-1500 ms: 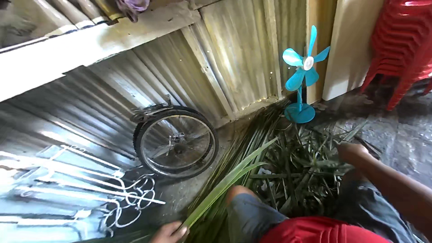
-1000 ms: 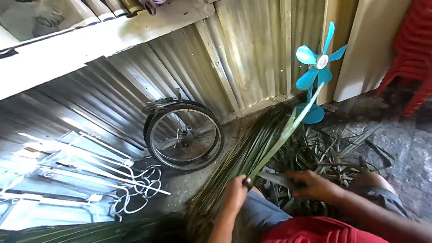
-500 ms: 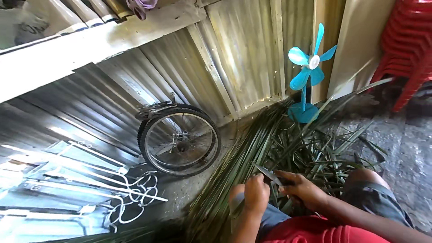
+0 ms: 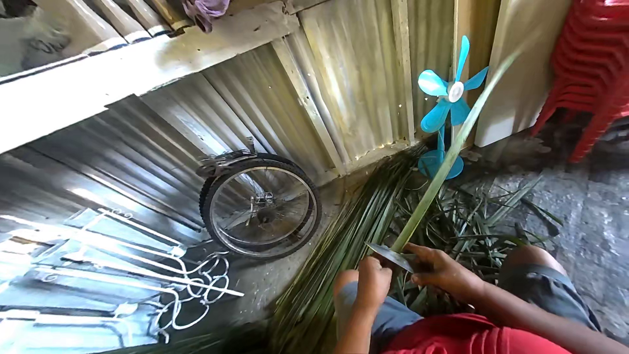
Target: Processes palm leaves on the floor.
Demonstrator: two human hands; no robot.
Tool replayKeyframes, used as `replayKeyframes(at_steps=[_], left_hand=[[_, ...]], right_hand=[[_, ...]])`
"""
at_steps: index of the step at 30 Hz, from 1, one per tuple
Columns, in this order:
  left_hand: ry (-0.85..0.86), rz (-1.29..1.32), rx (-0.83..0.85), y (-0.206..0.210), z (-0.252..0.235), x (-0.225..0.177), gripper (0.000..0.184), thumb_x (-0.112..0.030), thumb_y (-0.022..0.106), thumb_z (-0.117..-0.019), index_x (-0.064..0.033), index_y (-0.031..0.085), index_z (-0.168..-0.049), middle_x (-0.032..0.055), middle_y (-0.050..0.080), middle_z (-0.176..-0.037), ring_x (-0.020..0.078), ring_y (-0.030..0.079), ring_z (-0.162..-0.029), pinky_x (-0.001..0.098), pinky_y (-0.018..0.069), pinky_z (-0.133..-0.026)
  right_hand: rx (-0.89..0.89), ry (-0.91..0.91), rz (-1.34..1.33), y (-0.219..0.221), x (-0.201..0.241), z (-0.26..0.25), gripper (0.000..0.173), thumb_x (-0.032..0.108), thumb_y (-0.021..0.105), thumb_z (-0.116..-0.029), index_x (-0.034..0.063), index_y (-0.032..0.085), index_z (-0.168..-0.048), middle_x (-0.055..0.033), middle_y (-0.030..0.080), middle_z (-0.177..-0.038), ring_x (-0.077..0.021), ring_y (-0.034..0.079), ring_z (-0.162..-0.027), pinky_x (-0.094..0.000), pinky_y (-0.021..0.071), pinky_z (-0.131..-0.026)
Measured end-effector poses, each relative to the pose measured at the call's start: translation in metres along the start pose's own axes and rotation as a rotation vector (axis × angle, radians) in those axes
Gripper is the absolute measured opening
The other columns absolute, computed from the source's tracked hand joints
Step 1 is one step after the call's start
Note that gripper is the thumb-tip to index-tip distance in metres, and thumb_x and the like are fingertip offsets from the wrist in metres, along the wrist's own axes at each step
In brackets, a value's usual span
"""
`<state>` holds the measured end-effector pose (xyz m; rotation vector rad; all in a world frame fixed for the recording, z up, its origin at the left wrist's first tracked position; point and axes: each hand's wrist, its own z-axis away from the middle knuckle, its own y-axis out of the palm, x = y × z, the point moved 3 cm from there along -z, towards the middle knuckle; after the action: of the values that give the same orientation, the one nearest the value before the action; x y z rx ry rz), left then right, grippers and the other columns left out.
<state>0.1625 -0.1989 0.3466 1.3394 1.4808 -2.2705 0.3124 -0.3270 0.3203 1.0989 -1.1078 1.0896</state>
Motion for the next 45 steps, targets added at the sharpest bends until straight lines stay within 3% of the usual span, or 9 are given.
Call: replayKeyframes(at_steps=[6, 9, 14, 16, 27, 31, 34, 39, 45], left_hand=[[0.37, -0.333, -0.266, 0.012, 0.016, -0.014, 0.006, -0.004, 0.069, -0.0848, -0.0002, 0.072, -0.081, 0.0149, 0.073, -0.081, 0.0306, 0.074, -0.082, 0.0504, 0.0603, -0.077], [0.604, -0.493, -0.487, 0.021, 0.02, -0.016, 0.008, 0.001, 0.069, -0.0801, -0.0043, 0.074, -0.082, 0.0119, 0.073, -0.082, 0.0281, 0.075, -0.079, 0.0447, 0.0626, -0.068], [0.695, -0.457, -0.557, 0.038, 0.022, -0.009, 0.019, 0.0, 0.067, -0.0829, -0.0075, 0.08, -0.095, 0.01, 0.076, -0.095, 0.0275, 0.074, -0.093, 0.0417, 0.0612, -0.085], [0.689, -0.428, -0.548, 0.042, 0.021, -0.007, 0.019, -0.001, 0.068, -0.0837, -0.0074, 0.08, -0.097, 0.0106, 0.076, -0.098, 0.0279, 0.074, -0.096, 0.042, 0.0608, -0.088], [0.614, -0.344, -0.515, 0.043, 0.022, 0.001, 0.025, 0.0, 0.069, -0.0849, -0.0075, 0.08, -0.105, 0.0107, 0.076, -0.102, 0.0265, 0.073, -0.1, 0.0413, 0.0599, -0.092], [0.623, -0.329, -0.499, 0.042, 0.021, 0.005, 0.026, 0.001, 0.067, -0.0846, -0.0067, 0.08, -0.106, 0.0105, 0.076, -0.103, 0.0259, 0.073, -0.1, 0.0395, 0.0595, -0.092], [0.625, -0.318, -0.491, 0.04, 0.021, 0.006, 0.026, 0.0, 0.066, -0.0851, -0.0076, 0.08, -0.106, 0.0094, 0.076, -0.104, 0.0245, 0.072, -0.101, 0.0373, 0.0588, -0.093], [0.632, -0.31, -0.496, 0.037, 0.027, 0.018, 0.03, 0.002, 0.067, -0.0815, -0.0073, 0.08, -0.107, 0.0103, 0.075, -0.102, 0.0254, 0.072, -0.101, 0.0379, 0.0588, -0.093], [0.632, -0.353, -0.5, 0.021, 0.042, 0.042, 0.03, -0.001, 0.066, -0.0803, -0.0086, 0.081, -0.105, 0.0099, 0.076, -0.104, 0.0239, 0.073, -0.101, 0.0365, 0.0594, -0.092]], right_hand=[[-0.126, 0.056, -0.082, 0.005, 0.007, 0.002, 0.075, 0.012, 0.077, -0.0872, 0.0106, 0.044, -0.154, -0.0049, 0.066, -0.087, -0.0097, 0.055, -0.058, -0.0258, 0.0457, -0.049], [-0.216, 0.039, -0.091, 0.008, 0.01, 0.0, 0.065, 0.01, 0.077, -0.0873, 0.006, 0.052, -0.147, -0.005, 0.068, -0.091, -0.0083, 0.055, -0.059, -0.0244, 0.0461, -0.05], [-0.42, 0.031, -0.084, 0.01, 0.005, -0.004, 0.015, 0.011, 0.079, -0.087, 0.0052, 0.072, -0.099, -0.0045, 0.066, -0.08, -0.0107, 0.053, -0.054, -0.0263, 0.0439, -0.046], [-0.461, 0.016, -0.091, 0.009, 0.0, -0.006, 0.013, 0.009, 0.08, -0.0856, 0.005, 0.071, -0.094, -0.0046, 0.065, -0.079, -0.0111, 0.054, -0.055, -0.0265, 0.045, -0.048], [-0.601, -0.035, -0.018, 0.0, -0.013, -0.013, 0.019, 0.006, 0.082, -0.0804, 0.0032, 0.071, -0.095, -0.0053, 0.07, -0.082, -0.0138, 0.066, -0.072, -0.032, 0.058, -0.068], [-0.595, 0.022, -0.16, -0.003, -0.014, -0.014, 0.02, 0.005, 0.083, -0.0801, 0.0026, 0.07, -0.095, -0.0068, 0.066, -0.078, -0.0139, 0.057, -0.059, -0.029, 0.0477, -0.052], [-0.631, 0.009, -0.199, -0.005, -0.014, -0.013, 0.018, 0.002, 0.082, -0.0794, 0.0019, 0.07, -0.092, -0.0069, 0.065, -0.076, -0.0137, 0.058, -0.059, -0.0283, 0.0476, -0.051], [-0.741, 0.041, -0.414, -0.03, -0.008, -0.01, 0.021, -0.003, 0.077, -0.0853, -0.0006, 0.069, -0.105, -0.0108, 0.07, -0.087, -0.015, 0.06, -0.06, -0.0289, 0.0489, -0.048], [-0.869, 0.057, -0.471, -0.065, -0.012, -0.007, 0.022, -0.004, 0.073, -0.0867, 0.0011, 0.068, -0.108, -0.0102, 0.068, -0.087, -0.0138, 0.053, -0.054, -0.0293, 0.0441, -0.044]])
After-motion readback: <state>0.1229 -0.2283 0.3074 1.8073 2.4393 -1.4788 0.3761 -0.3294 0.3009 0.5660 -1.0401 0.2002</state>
